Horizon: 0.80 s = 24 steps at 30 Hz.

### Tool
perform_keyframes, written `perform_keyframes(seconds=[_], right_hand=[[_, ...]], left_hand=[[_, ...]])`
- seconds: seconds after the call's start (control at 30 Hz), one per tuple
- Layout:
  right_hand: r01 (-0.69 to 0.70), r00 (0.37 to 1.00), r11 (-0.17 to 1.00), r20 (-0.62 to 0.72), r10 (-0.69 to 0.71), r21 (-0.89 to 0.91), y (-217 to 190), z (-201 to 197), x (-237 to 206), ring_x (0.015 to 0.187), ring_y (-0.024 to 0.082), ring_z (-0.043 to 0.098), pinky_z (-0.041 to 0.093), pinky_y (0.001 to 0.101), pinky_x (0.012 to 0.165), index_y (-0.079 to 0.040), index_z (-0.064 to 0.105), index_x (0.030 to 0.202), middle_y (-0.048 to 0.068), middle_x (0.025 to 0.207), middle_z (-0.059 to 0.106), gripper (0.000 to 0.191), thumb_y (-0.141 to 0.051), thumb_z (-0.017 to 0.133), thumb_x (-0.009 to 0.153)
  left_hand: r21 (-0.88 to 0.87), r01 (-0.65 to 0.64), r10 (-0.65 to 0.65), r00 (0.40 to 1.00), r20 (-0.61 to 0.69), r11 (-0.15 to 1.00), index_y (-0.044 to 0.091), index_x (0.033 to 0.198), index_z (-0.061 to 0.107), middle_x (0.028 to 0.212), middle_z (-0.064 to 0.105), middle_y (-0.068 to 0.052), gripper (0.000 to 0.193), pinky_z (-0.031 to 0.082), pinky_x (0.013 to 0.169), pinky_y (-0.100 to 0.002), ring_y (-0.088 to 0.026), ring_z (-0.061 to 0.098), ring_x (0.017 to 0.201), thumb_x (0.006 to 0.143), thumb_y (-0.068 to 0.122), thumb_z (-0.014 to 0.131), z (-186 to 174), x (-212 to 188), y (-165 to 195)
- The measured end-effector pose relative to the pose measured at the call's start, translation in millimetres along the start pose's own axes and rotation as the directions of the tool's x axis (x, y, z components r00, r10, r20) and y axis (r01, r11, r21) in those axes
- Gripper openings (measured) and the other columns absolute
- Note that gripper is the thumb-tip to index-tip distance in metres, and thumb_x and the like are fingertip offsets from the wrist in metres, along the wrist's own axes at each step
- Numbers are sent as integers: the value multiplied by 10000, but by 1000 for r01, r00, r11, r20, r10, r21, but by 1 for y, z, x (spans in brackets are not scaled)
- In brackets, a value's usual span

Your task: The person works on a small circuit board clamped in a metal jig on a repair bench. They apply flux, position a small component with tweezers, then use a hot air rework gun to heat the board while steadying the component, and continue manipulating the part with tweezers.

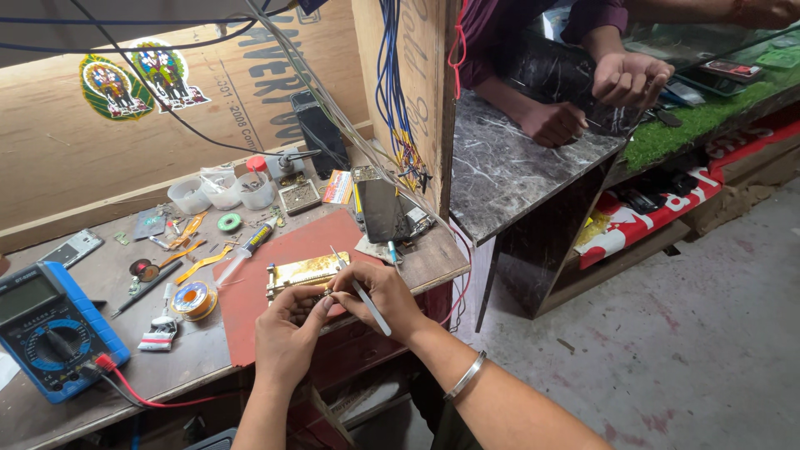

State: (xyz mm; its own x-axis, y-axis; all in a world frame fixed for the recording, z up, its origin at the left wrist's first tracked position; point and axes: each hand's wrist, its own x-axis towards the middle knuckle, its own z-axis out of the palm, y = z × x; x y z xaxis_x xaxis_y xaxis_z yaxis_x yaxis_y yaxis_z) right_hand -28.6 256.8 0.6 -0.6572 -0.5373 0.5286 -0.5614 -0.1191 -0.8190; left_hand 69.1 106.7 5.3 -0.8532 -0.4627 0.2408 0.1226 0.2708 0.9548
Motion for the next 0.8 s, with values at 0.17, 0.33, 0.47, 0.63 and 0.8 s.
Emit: perform_keyframes(seconds=[0.17, 0.33, 0.47, 0.63, 0.8], right_hand=[[-7, 1000, 1000, -4, 7, -11, 2, 1, -1, 727, 78, 654, 554, 268, 669, -49, 697, 944, 25, 811, 710, 134, -73, 802, 863], [-4, 1000, 1000, -11, 4, -31, 3, 1, 0, 728, 83, 664, 555, 269, 669, -56, 692, 941, 25, 812, 712, 139, -79, 802, 860], [9, 1000, 999, -20, -9, -38, 2, 1, 0, 723, 86, 672, 560, 273, 669, -56, 701, 941, 26, 806, 717, 133, -84, 804, 860], [-3, 1000, 999, -21, 2, -35, 1, 1, 0, 719, 85, 669, 559, 274, 665, -54, 702, 943, 29, 801, 716, 131, -82, 799, 858], [-26, 1000, 999, -16, 26, -37, 1, 1, 0, 709, 82, 660, 555, 272, 657, -53, 700, 938, 31, 792, 712, 124, -78, 795, 862]], left_hand=[[16, 2, -2, 1000, -5, 1000, -26, 1062, 725, 866, 798, -90, 215, 613, 721, -249, -113, 766, 804, 887, 97, 744, 0, -1, 2], [35, 11, -10, 1000, -16, 999, -26, 1059, 723, 857, 796, -89, 210, 611, 709, -251, -111, 762, 794, 885, 91, 745, 1, -1, 2], [33, 10, -9, 1000, -22, 999, -26, 1063, 724, 860, 793, -89, 208, 606, 704, -254, -113, 753, 789, 890, 88, 742, 1, -2, 2], [28, -13, 14, 1000, -28, 1000, -28, 1053, 724, 876, 798, -90, 195, 618, 719, -251, -111, 768, 806, 894, 84, 734, 3, -3, 5], [50, 5, -4, 1000, -29, 999, -28, 1043, 726, 877, 806, -99, 180, 622, 721, -257, -126, 788, 823, 899, 81, 720, 4, -4, 11]])
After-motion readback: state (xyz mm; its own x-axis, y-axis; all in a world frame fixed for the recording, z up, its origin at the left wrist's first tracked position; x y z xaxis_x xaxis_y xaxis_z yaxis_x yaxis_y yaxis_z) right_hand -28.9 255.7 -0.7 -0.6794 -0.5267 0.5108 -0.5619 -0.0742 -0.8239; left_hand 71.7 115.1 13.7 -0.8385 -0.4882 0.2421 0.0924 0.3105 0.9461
